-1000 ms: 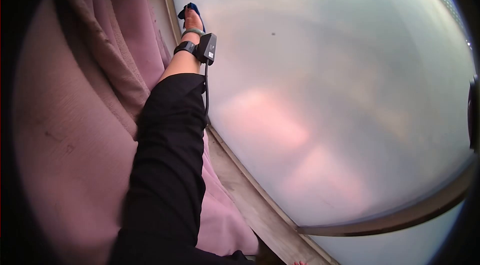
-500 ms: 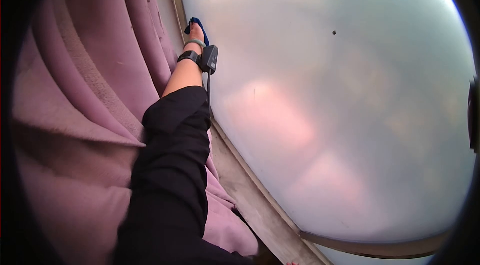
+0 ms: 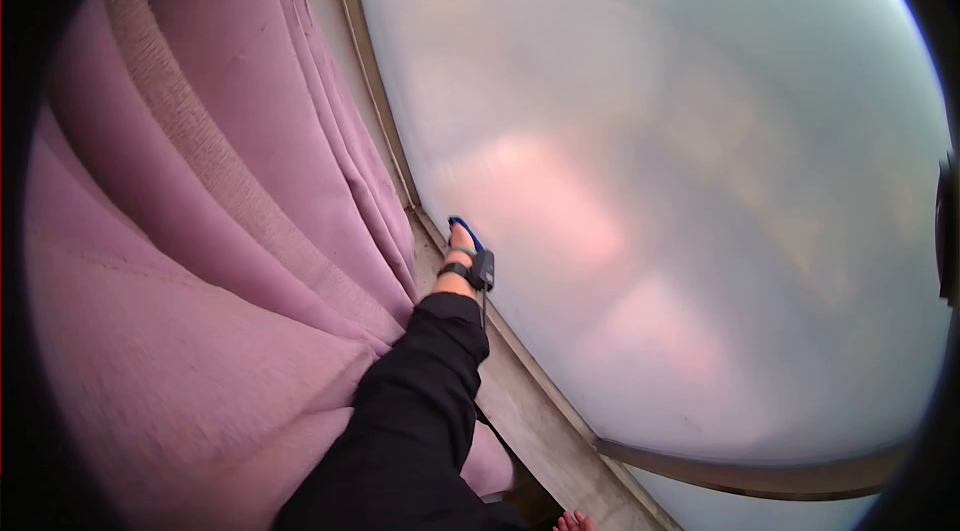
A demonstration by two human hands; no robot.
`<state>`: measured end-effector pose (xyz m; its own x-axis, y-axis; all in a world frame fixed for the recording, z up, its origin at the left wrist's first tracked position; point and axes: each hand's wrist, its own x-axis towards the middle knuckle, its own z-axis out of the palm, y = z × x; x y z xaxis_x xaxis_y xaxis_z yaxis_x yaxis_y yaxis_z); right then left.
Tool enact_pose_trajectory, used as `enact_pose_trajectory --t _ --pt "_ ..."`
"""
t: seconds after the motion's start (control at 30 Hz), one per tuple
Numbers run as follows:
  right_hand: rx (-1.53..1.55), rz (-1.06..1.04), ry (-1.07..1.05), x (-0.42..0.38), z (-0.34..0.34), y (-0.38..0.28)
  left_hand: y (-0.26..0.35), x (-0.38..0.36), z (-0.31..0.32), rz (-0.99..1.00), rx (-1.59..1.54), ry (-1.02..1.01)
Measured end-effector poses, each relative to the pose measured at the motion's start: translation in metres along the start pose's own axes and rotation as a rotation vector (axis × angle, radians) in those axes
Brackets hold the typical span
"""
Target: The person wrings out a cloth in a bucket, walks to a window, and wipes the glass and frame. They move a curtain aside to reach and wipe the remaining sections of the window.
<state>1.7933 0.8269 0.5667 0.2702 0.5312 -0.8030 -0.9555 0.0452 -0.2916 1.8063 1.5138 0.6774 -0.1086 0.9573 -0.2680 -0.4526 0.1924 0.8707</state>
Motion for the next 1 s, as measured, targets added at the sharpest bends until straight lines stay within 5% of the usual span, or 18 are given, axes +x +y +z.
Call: enact_pose_trajectory --t 0.2,0.23,0.27,0.47,0.77,1.0 --pt "0.019 -0.065 0.008 -0.065 -0.086 0.006 -0.063 -0.159 -0.041 -0.274 -0.072 0.032" --pt "0.032 -0.074 0.003 -0.089 -0.113 0.007 -0.058 -0.181 -0.036 -0.286 -0.076 0.020" --pt "0.060 -0.064 0.018 -0.043 -0.045 -0.015 -0.060 -0.153 -0.006 -0.336 -0.051 0.036" --pt "0.099 -0.068 -0.024 -0.173 -0.127 -0.070 -0.029 -0.307 0.025 -0.480 -0.011 0.084" --pt "0.082 -0.179 -0.033 -0.152 -0.013 -0.117 0.015 -0.336 0.057 -0.624 -0.005 0.063" --pt "0.072 -0.274 0.006 -0.170 0.066 -0.079 0.093 -0.323 0.051 -0.612 -0.037 -0.050"
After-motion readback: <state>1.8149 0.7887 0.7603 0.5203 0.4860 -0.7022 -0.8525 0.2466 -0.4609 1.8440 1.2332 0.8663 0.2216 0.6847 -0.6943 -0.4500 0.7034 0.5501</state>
